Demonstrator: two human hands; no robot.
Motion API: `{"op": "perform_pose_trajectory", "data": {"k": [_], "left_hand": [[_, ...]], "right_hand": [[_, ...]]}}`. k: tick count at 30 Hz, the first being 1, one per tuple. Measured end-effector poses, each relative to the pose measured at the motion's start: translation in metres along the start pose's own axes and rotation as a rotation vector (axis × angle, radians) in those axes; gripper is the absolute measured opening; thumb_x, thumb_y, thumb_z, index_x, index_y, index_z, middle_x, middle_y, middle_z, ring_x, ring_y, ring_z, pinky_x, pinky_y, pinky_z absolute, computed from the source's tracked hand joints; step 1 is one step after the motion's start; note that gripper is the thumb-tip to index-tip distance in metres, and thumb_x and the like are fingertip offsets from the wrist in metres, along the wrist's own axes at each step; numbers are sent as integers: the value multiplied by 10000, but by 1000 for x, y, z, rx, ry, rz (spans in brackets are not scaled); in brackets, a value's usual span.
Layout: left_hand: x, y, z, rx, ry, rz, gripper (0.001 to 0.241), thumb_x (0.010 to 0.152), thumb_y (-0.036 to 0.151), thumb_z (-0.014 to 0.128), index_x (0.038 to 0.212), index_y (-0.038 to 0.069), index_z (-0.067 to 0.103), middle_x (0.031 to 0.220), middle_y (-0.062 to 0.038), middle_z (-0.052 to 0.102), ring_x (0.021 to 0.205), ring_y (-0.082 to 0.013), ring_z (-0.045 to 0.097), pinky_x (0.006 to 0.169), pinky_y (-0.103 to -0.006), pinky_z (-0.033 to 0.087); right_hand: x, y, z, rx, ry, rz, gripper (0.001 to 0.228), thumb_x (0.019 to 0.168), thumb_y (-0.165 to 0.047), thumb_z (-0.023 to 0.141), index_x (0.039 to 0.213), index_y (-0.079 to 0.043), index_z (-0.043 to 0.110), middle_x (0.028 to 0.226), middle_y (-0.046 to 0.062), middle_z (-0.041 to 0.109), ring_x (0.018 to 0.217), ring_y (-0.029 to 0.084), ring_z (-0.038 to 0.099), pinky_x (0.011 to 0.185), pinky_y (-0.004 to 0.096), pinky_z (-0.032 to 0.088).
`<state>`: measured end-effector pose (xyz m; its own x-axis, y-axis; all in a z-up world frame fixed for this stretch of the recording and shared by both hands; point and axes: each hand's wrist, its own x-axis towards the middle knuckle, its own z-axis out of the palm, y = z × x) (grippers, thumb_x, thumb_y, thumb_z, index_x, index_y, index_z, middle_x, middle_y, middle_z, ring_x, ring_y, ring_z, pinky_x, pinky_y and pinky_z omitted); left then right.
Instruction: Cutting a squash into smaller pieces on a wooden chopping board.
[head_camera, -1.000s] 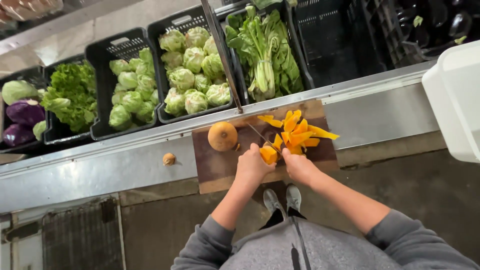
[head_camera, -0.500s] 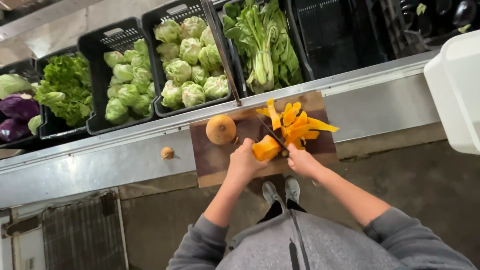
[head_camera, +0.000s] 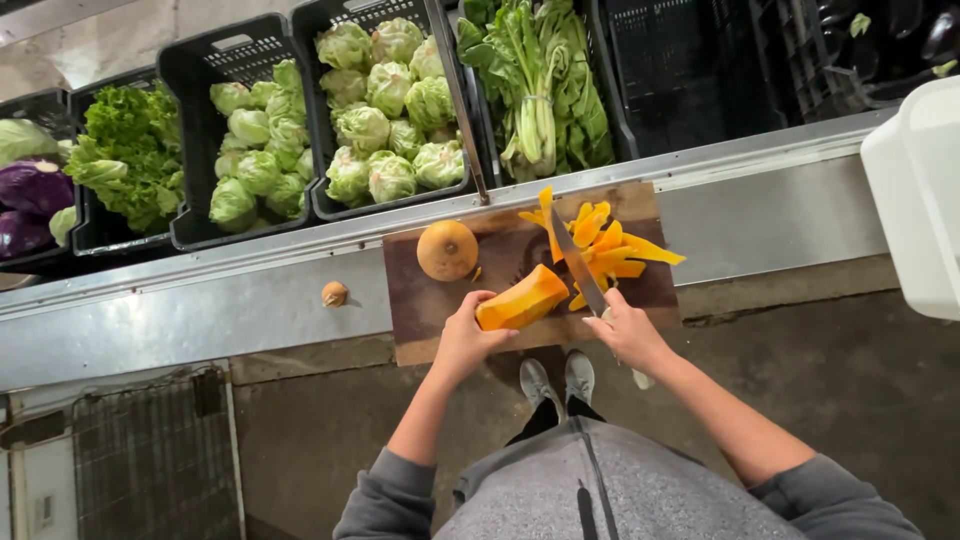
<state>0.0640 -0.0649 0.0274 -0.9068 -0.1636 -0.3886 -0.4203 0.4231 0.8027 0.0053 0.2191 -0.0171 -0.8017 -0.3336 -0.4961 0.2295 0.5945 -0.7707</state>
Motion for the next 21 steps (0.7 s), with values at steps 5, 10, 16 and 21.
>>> {"op": "perform_pose_trajectory", "data": {"k": [5, 10, 16, 21], "left_hand": [[-3, 27, -8, 117, -8, 58, 619, 687, 209, 880, 1240, 110, 620, 1162, -123, 726, 1085, -301, 723, 927, -399, 573], [-3, 32, -5, 332, -12, 391, 582, 700, -48, 696, 1255, 119, 643, 1406, -123, 626, 1163, -365, 653, 969, -431, 552], [-5, 47, 4, 363, -30, 499, 662, 658, -66, 719, 1299, 58, 611, 1410, -159, 584, 1241, -388, 572, 1041, -436, 490], [4, 33, 20, 361, 79, 270, 562, 746, 228, 867, 1221, 73, 609, 1261, -115, 667, 1139, -356, 664, 944, -437, 543]], "right_hand": [[9, 16, 9, -23, 115, -152, 477, 836, -278, 781, 1031, -29, 424, 659, 135, 669, 586, 298, 688, 543, 413, 511], [6, -5, -1, -17, 136, -66, 510, 825, -293, 828, 1020, -26, 440, 685, 130, 696, 588, 274, 706, 550, 394, 533], [13, 5, 10, 74, 258, -126, 337, 948, -220, 673, 1043, -5, 431, 822, 119, 755, 643, 298, 744, 566, 418, 550], [6, 2, 22, -122, 240, -222, 301, 969, -229, 597, 1171, -48, 467, 842, 200, 738, 826, 451, 716, 689, 536, 541]]}}
